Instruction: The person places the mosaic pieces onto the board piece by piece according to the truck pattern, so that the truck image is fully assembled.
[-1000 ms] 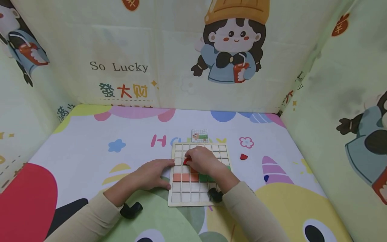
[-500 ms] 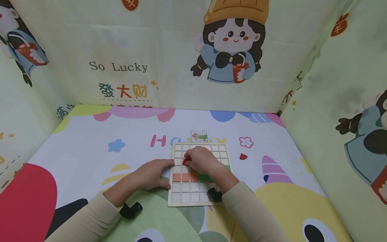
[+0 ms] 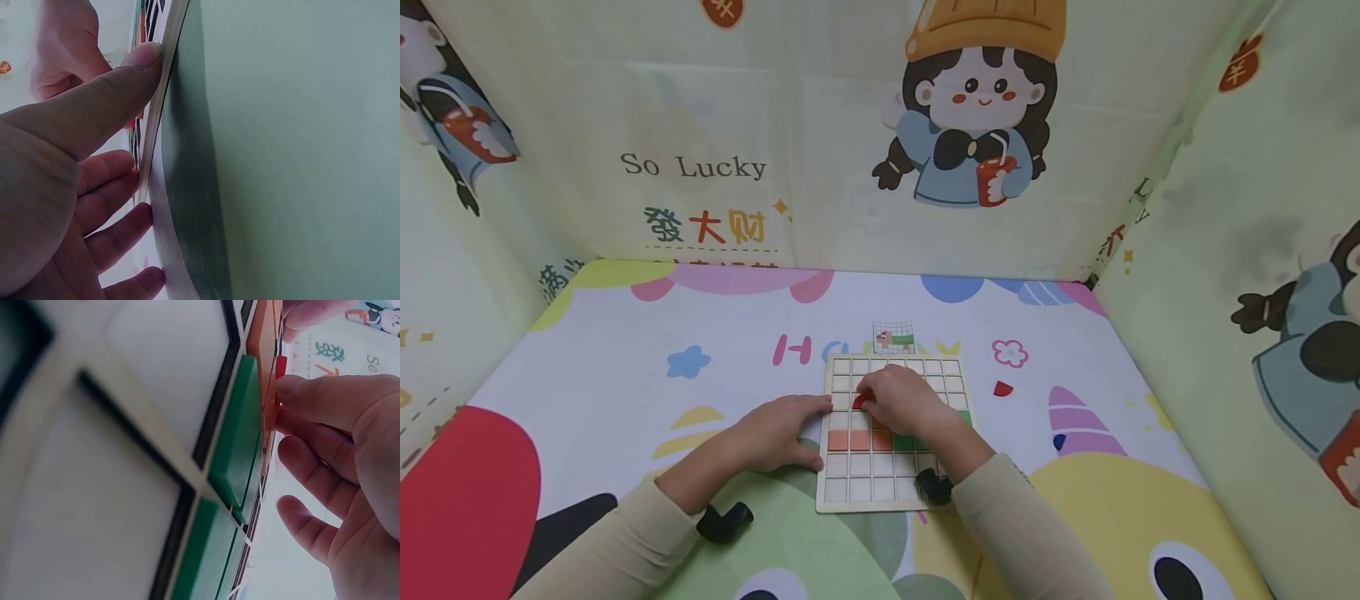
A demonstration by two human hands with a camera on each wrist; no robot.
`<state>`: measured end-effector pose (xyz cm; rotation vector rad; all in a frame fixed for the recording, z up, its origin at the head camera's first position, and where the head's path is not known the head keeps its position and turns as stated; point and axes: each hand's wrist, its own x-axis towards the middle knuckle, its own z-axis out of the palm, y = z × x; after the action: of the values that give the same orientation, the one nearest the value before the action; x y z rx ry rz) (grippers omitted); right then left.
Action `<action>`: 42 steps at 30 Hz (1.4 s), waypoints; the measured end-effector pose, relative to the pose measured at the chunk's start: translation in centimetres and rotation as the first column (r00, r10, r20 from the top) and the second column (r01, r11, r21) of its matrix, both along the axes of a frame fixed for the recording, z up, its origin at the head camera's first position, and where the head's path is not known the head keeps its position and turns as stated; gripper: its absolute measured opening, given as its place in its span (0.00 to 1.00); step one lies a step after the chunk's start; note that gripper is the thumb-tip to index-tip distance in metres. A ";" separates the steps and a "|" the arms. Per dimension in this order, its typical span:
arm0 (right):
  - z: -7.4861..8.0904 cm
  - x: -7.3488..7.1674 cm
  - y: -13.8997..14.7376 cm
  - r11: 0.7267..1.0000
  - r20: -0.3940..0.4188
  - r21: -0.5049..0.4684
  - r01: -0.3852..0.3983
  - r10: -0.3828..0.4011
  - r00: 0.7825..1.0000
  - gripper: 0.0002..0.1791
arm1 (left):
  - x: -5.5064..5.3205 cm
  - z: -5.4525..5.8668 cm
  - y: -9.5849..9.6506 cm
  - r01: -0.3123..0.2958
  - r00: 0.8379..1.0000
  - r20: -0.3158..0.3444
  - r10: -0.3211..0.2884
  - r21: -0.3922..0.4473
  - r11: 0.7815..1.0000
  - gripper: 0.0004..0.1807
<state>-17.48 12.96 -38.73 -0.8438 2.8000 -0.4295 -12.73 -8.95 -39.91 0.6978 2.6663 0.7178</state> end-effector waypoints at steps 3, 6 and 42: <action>-0.1 -0.1 0.0 1.000 0.000 -0.004 0.007 -0.007 1.000 0.11 | 0.0 0.0 0.0 -0.002 1.000 0.002 0.002 -0.002 1.000 0.42; -0.2 -0.2 0.0 1.000 -0.006 -0.007 0.010 -0.010 1.000 0.11 | 0.0 0.0 0.0 -0.004 1.000 0.004 0.004 -0.001 1.000 0.42; 0.0 0.2 0.2 1.000 -0.012 -0.016 -0.005 0.005 1.000 0.10 | 0.1 0.1 0.0 -0.006 1.000 0.008 0.006 0.011 1.000 0.41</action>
<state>-17.29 13.19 -38.75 -0.8596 2.8078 -0.4475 -12.65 -8.93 -39.79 0.6886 2.6604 0.7353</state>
